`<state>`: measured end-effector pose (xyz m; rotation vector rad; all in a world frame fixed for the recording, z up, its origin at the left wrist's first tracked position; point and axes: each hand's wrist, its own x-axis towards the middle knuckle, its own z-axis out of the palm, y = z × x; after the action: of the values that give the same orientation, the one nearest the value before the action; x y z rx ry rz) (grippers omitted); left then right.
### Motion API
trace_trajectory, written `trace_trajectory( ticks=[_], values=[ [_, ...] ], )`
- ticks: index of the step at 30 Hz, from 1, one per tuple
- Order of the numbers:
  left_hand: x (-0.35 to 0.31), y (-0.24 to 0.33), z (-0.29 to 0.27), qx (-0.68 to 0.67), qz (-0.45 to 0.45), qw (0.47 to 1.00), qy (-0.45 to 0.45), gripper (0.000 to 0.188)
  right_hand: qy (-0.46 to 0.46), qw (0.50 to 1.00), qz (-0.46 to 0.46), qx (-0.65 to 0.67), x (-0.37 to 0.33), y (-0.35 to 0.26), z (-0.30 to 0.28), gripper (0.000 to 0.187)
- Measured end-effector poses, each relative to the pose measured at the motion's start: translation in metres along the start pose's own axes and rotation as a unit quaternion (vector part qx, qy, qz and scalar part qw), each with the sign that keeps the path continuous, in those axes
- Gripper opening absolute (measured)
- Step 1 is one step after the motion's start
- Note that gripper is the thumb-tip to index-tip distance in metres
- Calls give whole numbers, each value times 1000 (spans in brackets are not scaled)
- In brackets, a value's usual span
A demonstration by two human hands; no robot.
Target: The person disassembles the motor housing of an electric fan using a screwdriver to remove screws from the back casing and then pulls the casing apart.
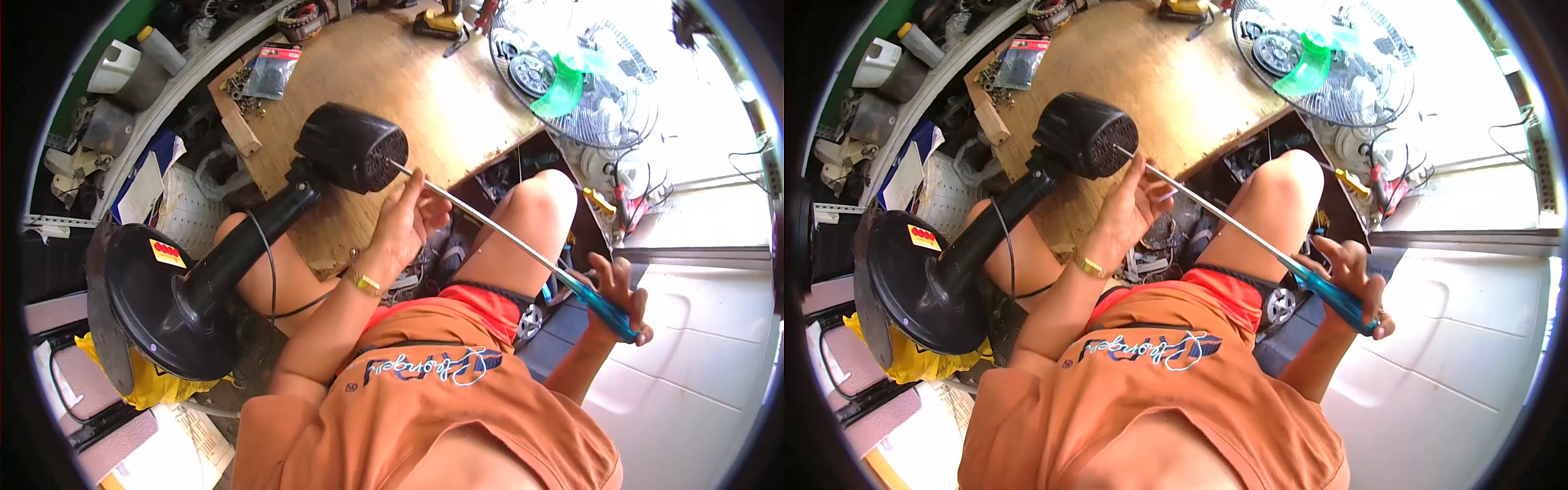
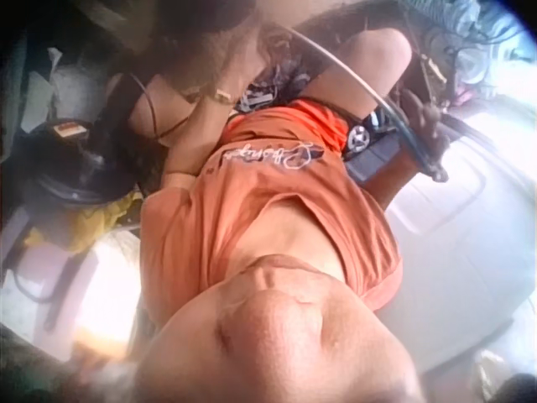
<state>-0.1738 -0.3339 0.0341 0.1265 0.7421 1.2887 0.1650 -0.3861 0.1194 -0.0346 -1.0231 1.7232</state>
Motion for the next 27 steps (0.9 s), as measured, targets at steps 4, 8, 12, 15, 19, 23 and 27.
trace_trajectory(
  ticks=[4,8,12,15,19,23,27],
  values=[
    [15,6,-5,-24,-5,999,32,19,75,982,169,46,-25,-4,-2,67],
    [21,5,-16,-6,37,999,3,15,122,936,331,-11,-20,-19,15,105],
    [20,-2,-21,-57,49,996,-54,13,174,868,434,-167,5,-29,34,73],
    [21,-10,-28,-129,64,981,-129,24,126,749,559,-333,22,-19,34,42],
    [28,-14,-29,-168,77,970,-159,31,-5,625,502,-598,32,-5,26,21],
    [20,-6,-20,-134,62,984,-99,22,124,605,430,-659,34,13,45,21],
    [31,-8,-37,-67,61,993,-73,13,179,656,460,-570,50,29,57,18]
  ],
)
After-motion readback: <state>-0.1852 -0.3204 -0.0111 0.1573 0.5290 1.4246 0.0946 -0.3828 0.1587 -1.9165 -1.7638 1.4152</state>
